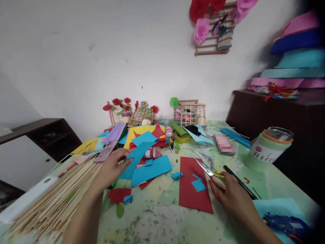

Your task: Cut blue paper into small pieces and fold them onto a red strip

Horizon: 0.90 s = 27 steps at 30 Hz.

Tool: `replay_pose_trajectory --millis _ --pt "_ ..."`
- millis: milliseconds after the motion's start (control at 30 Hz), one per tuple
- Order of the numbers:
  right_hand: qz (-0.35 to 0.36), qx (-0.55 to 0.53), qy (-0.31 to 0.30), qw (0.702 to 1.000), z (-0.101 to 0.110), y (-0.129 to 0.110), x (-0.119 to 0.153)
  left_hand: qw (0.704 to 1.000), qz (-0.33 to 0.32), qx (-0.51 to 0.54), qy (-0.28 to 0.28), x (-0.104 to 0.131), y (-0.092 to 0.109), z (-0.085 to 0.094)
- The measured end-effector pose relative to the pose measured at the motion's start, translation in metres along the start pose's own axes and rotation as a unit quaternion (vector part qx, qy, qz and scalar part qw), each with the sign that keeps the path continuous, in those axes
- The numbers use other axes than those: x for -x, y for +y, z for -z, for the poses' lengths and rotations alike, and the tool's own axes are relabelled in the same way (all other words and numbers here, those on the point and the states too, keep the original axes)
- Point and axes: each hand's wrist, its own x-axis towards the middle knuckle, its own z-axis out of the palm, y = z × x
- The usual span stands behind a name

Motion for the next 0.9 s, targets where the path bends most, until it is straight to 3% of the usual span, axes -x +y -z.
replay_pose_trajectory --millis 67,133,233,300,367,433,667,900 --pt "-0.032 -0.068 0.006 0.997 0.007 -0.004 -0.001 0.990 0.050 0.124 -0.034 0.007 0.012 -0.015" --pt "-0.052 -0.191 -0.028 0.980 0.012 -0.011 0.002 0.961 0.078 0.248 -0.096 0.011 0.023 -0.037" --pt "-0.046 -0.399 -0.143 0.905 0.009 -0.027 0.015 0.917 0.104 0.350 -0.160 0.014 0.035 -0.070" --pt "-0.031 -0.481 -0.204 0.852 0.004 -0.038 0.025 0.907 0.119 0.361 -0.180 0.014 0.040 -0.084" --pt "-0.009 -0.523 -0.229 0.821 0.001 -0.046 0.033 0.908 0.138 0.353 -0.180 0.014 0.041 -0.092" --pt "-0.002 -0.521 -0.243 0.818 0.002 -0.052 0.038 0.910 0.156 0.345 -0.171 0.015 0.039 -0.095" --pt "-0.001 -0.407 -0.296 0.864 0.019 -0.051 0.040 0.925 0.154 0.313 -0.152 0.012 0.026 -0.100" --pt "0.030 -0.360 -0.398 0.843 0.048 -0.060 0.041 0.941 0.104 0.274 -0.169 0.014 0.036 -0.095"
